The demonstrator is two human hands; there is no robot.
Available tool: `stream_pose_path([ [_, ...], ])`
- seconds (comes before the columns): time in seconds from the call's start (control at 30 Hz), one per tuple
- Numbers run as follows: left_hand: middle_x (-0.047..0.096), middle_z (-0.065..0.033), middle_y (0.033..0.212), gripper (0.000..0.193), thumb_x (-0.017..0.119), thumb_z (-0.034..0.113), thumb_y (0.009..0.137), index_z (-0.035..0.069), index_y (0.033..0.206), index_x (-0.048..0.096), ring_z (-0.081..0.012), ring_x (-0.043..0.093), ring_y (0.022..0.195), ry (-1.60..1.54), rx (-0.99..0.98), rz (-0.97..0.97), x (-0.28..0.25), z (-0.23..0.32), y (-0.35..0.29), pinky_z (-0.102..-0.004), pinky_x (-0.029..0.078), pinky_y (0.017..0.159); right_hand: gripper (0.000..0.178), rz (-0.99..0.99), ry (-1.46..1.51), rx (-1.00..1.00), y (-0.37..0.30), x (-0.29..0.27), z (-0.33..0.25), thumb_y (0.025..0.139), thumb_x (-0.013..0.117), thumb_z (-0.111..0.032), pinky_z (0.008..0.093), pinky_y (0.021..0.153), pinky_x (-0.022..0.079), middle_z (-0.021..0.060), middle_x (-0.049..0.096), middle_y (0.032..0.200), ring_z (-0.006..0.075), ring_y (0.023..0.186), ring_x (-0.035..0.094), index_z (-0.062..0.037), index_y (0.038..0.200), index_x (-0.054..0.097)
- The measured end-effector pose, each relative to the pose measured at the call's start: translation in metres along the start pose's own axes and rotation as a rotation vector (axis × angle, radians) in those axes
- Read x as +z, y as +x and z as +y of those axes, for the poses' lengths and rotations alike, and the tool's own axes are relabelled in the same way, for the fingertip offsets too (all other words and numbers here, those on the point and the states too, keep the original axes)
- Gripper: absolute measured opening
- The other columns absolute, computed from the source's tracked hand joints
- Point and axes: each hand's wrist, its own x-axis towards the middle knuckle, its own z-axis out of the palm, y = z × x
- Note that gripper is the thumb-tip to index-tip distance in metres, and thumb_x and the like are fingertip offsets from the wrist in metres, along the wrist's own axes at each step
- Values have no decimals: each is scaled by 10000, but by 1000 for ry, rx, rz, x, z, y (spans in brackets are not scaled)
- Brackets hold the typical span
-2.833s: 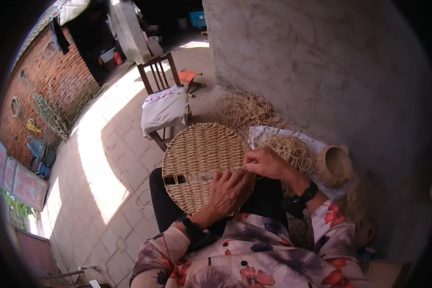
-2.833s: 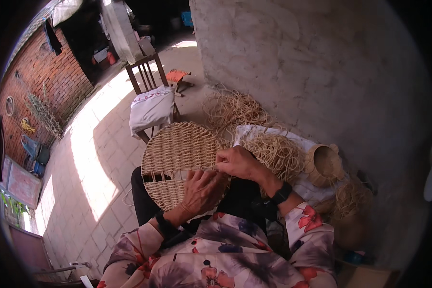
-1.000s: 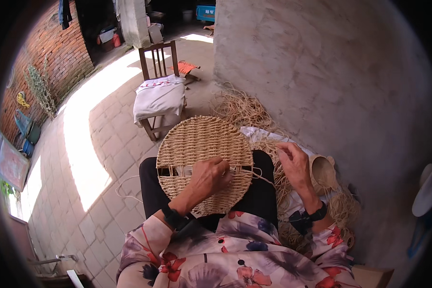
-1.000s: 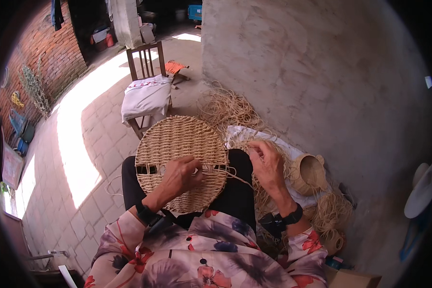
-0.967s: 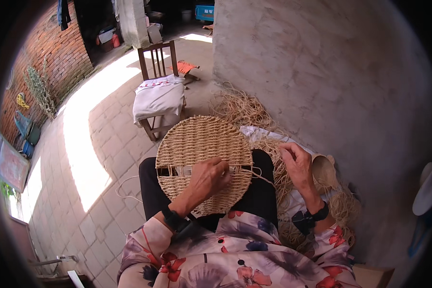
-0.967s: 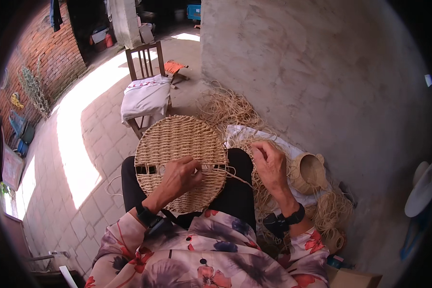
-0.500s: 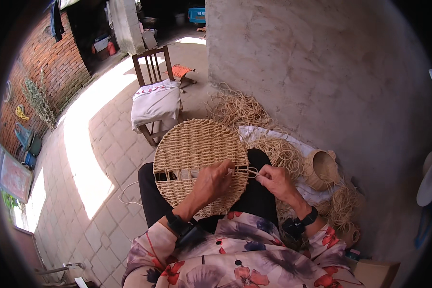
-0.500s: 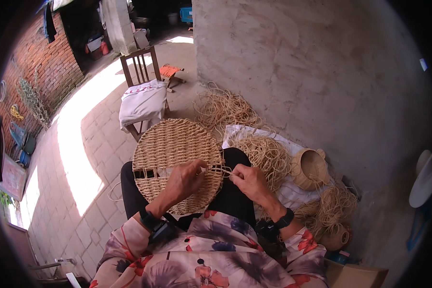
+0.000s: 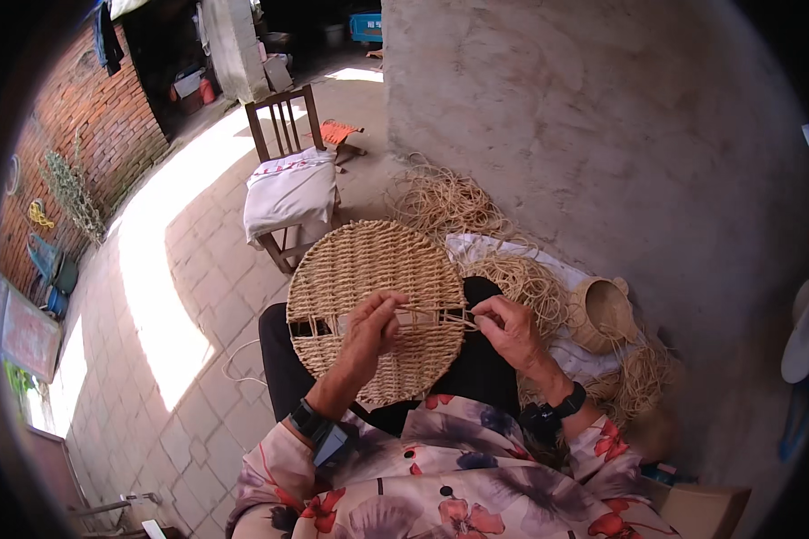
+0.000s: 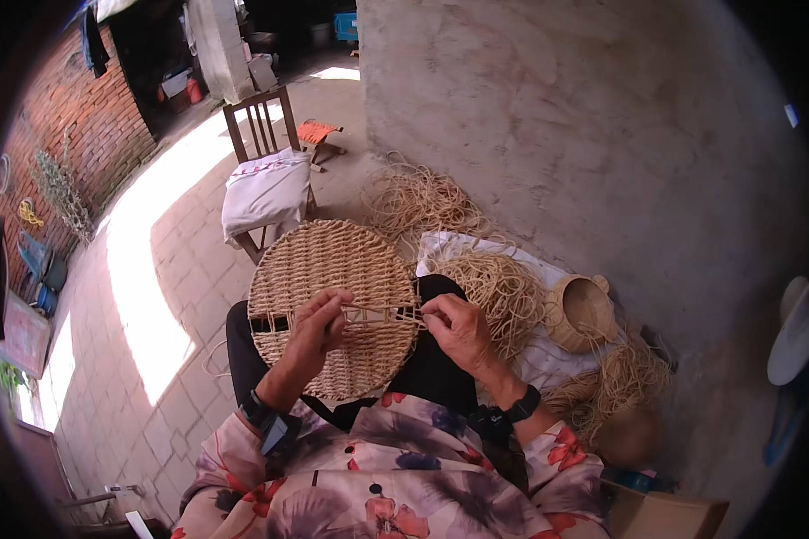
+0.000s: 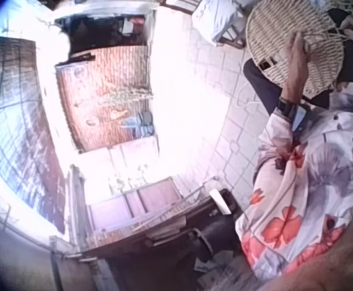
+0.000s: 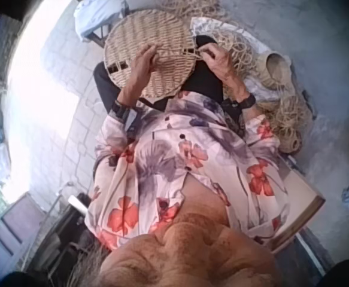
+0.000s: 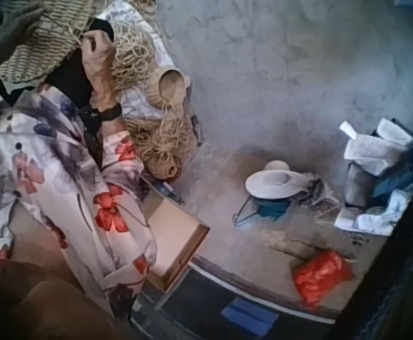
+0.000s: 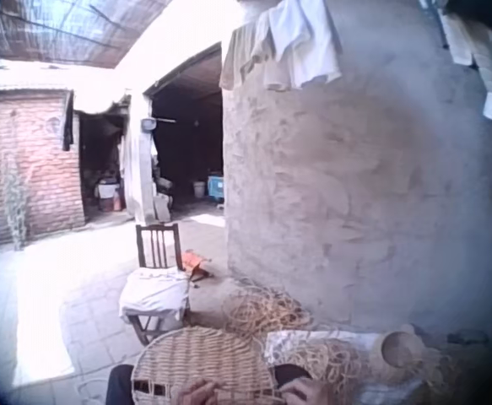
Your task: Weaving a round wicker basket by hand using strips of material.
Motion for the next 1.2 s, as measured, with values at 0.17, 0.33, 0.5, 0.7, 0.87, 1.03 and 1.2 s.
stream_pose_path([
  [0.17, 418, 74, 609, 188, 512, 222, 1025, 67, 1055, 613, -25, 332, 490, 248, 120, 123, -28, -13, -6, -198, 259, 457, 70, 95, -87, 24, 18, -5, -2, 865, 647, -56, 285, 617, 507, 75, 641, 789, 171, 656, 634, -12, 916, 665],
  [0.33, 578, 2, 772, 160, 522, 119, 1000, 19, 1066, 628, -67, 552, 717, 613, 348, -39, -7, 41, -50, -219, 440, 631, 194, 68, 125, -350, 50, 33, -64, 940, 571, -126, 321, 691, 536, 135, 633, 935, 215, 819, 659, -6, 1079, 635],
  [0.5, 558, -2, 739, 149, 524, 65, 975, 6, 1071, 622, -48, 499, 626, 282, 474, 36, -12, 73, -63, -198, 410, 568, 286, -290, 571, -83, 45, 86, -101, 1016, 507, -231, 350, 707, 543, 155, 664, 926, 278, 857, 690, -4, 1152, 616],
  [0.7, 469, 35, 683, 120, 528, 80, 966, 20, 1054, 583, -25, 393, 558, 93, 394, 258, -78, 35, -61, -179, 314, 478, 299, -13, 336, -435, 23, 141, -95, 904, 597, -51, 408, 703, 545, 202, 658, 969, 369, 883, 666, 10, 1196, 588],
  [0.87, 426, 43, 656, 84, 512, 62, 947, 31, 1017, 547, -35, 357, 508, 1061, 864, 290, -91, 29, -55, -188, 296, 445, 314, 7, 354, -422, 24, 136, -101, 882, 603, -83, 446, 674, 537, 190, 644, 887, 374, 806, 663, -5, 1181, 550],
  [1.03, 441, 26, 618, 94, 510, 59, 952, 45, 1042, 534, -49, 379, 500, 138, 382, 295, -53, 45, -66, -187, 311, 449, 173, 26, 178, -519, 19, 123, -96, 883, 623, -133, 415, 561, 534, 132, 632, 773, 321, 678, 671, -31, 1016, 580],
  [1.2, 552, -10, 667, 101, 550, 96, 970, 60, 1064, 547, -58, 437, 520, 212, 441, 269, -30, 48, -71, -191, 363, 469, 121, 93, 84, -564, 28, 103, -91, 862, 655, -123, 398, 558, 535, 108, 625, 747, 300, 679, 673, -61, 953, 605],
])
